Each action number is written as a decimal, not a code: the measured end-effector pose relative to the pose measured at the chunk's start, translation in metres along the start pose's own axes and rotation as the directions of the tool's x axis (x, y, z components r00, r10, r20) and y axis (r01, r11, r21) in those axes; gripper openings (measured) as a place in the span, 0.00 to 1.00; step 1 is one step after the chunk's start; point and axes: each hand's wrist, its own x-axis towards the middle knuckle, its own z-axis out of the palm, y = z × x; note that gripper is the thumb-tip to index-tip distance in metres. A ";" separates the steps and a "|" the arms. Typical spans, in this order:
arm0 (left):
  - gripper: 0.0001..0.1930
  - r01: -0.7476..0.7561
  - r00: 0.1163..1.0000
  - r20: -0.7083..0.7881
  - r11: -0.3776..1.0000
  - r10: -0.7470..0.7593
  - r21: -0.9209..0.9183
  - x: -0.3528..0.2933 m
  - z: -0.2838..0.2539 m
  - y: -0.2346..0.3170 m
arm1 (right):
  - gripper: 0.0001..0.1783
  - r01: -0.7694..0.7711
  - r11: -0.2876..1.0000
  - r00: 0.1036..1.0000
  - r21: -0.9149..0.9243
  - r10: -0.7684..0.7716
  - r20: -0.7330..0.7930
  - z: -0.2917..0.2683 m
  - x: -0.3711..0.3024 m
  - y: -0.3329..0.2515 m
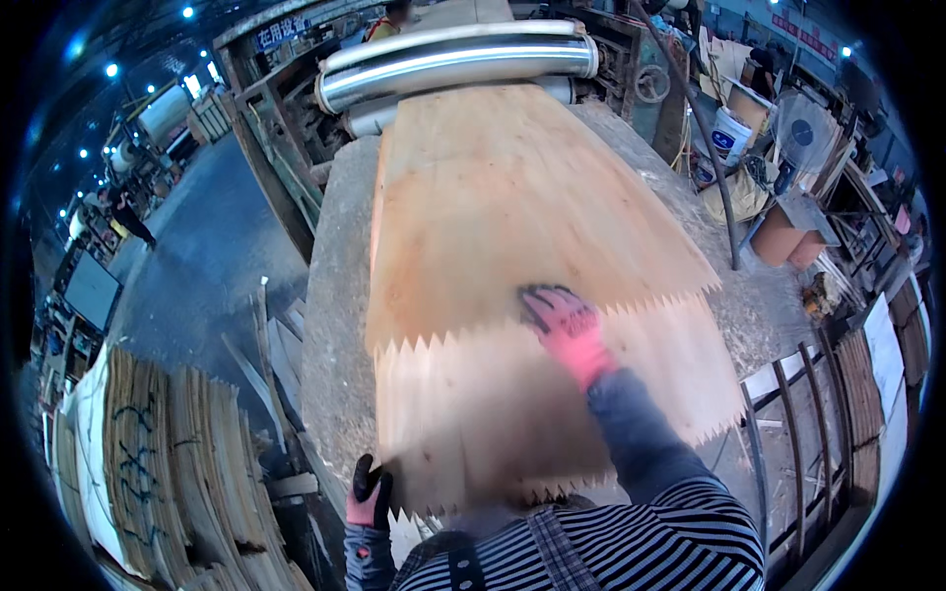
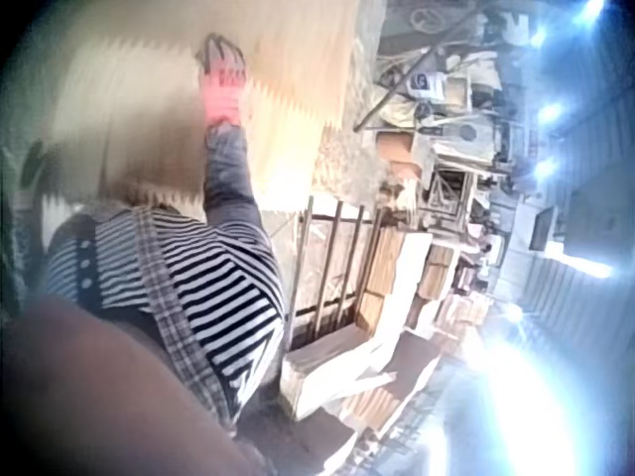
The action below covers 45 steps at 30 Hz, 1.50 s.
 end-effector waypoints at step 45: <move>0.33 -0.082 0.991 0.133 0.887 0.023 0.455 -0.019 0.029 -0.021 | 0.21 0.080 0.990 0.997 -0.120 -0.082 -0.014 -0.051 -0.043 -0.040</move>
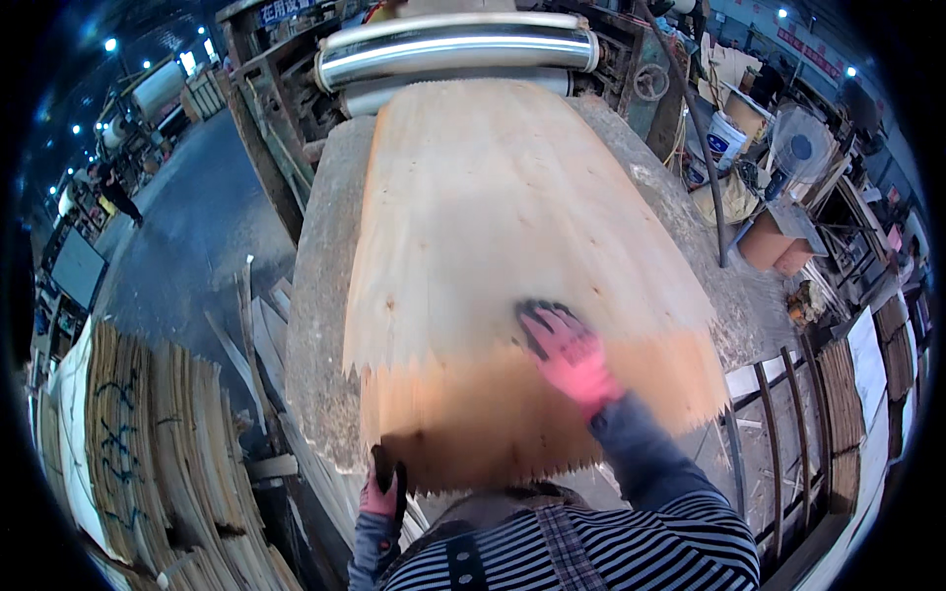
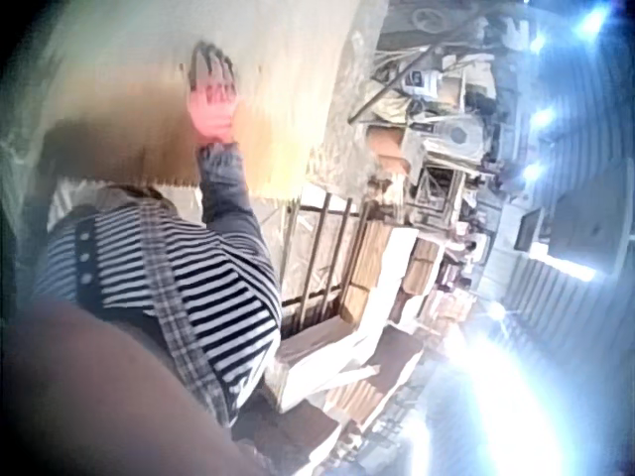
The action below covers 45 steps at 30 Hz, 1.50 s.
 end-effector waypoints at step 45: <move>0.29 -0.054 0.998 0.006 0.997 0.055 -0.057 0.035 0.011 -0.023 | 0.27 -0.009 0.999 0.998 0.041 0.007 0.057 -0.026 -0.060 -0.011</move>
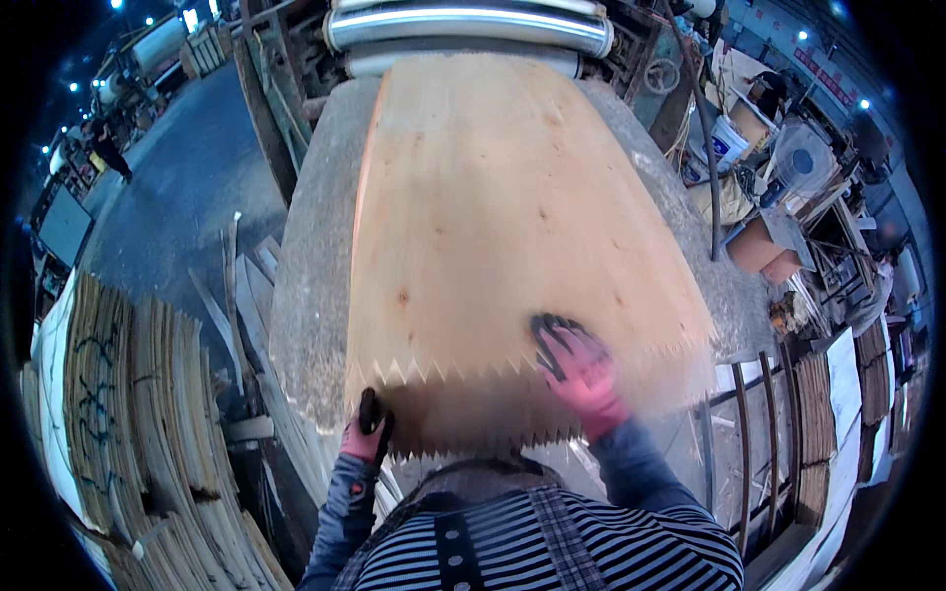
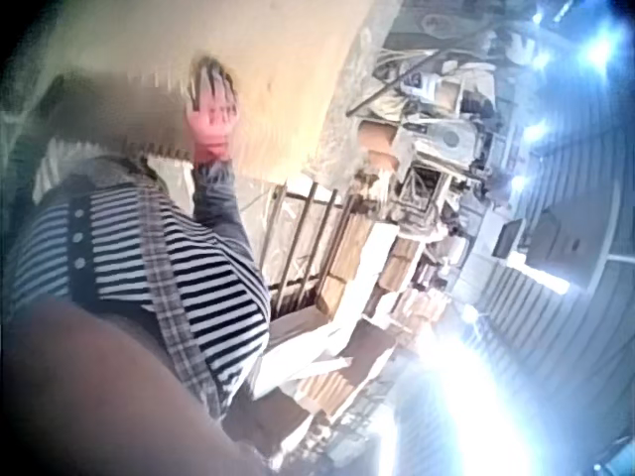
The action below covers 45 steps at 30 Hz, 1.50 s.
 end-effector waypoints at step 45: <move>0.26 0.246 0.948 0.314 0.758 -0.058 -0.604 -0.005 -0.008 0.035 | 0.25 0.123 0.987 0.991 0.099 -0.117 -0.060 -0.052 -0.089 -0.039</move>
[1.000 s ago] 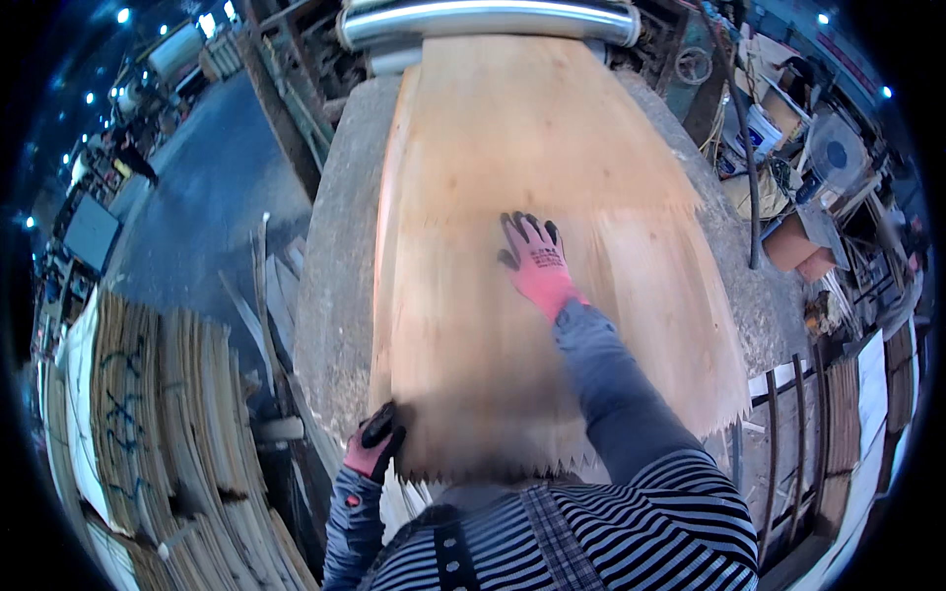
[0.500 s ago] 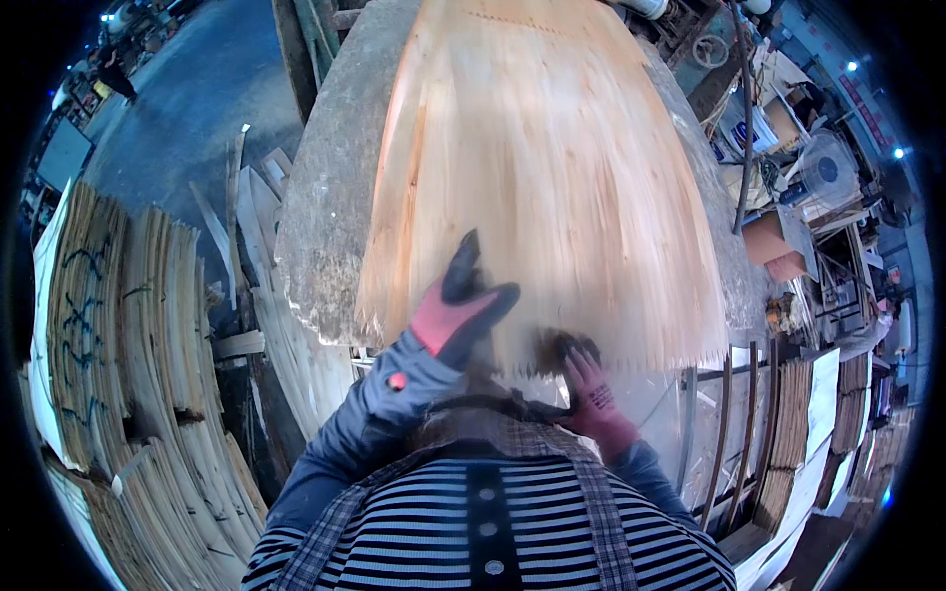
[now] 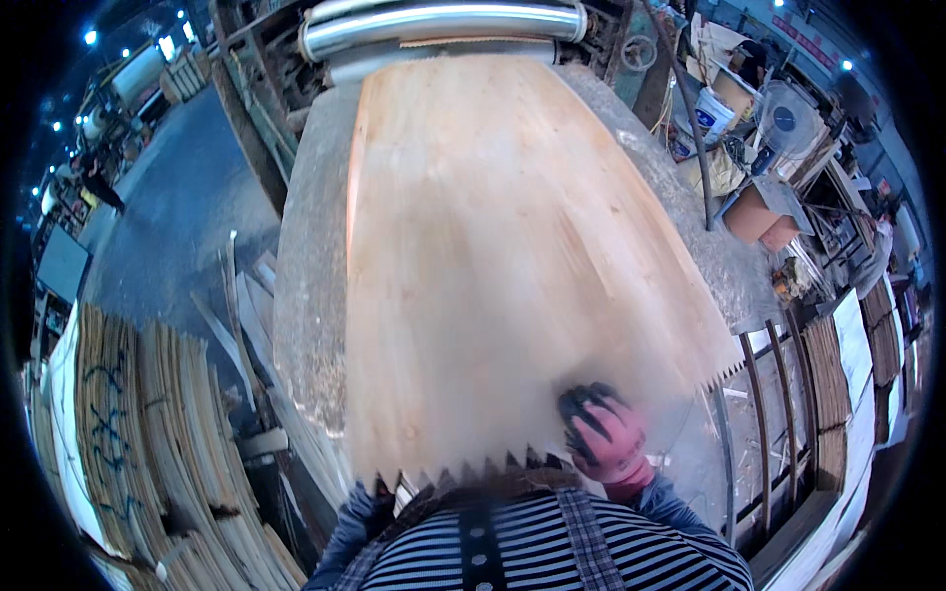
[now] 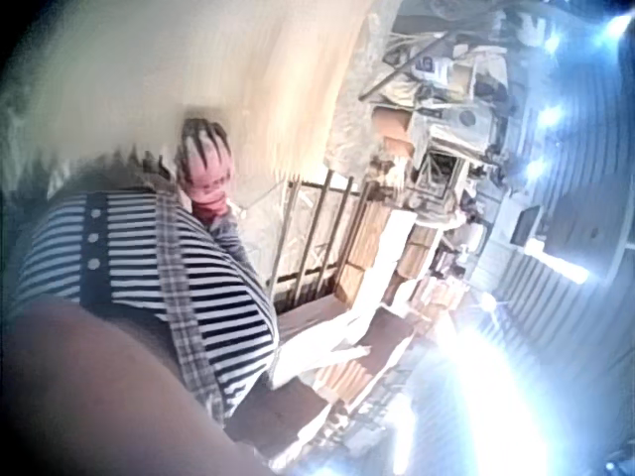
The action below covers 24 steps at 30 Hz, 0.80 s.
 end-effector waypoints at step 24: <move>0.18 -0.157 0.952 -0.174 0.891 0.251 0.426 0.024 -0.003 -0.019 | 0.34 -0.172 0.985 0.963 0.014 0.165 0.211 0.178 0.165 0.118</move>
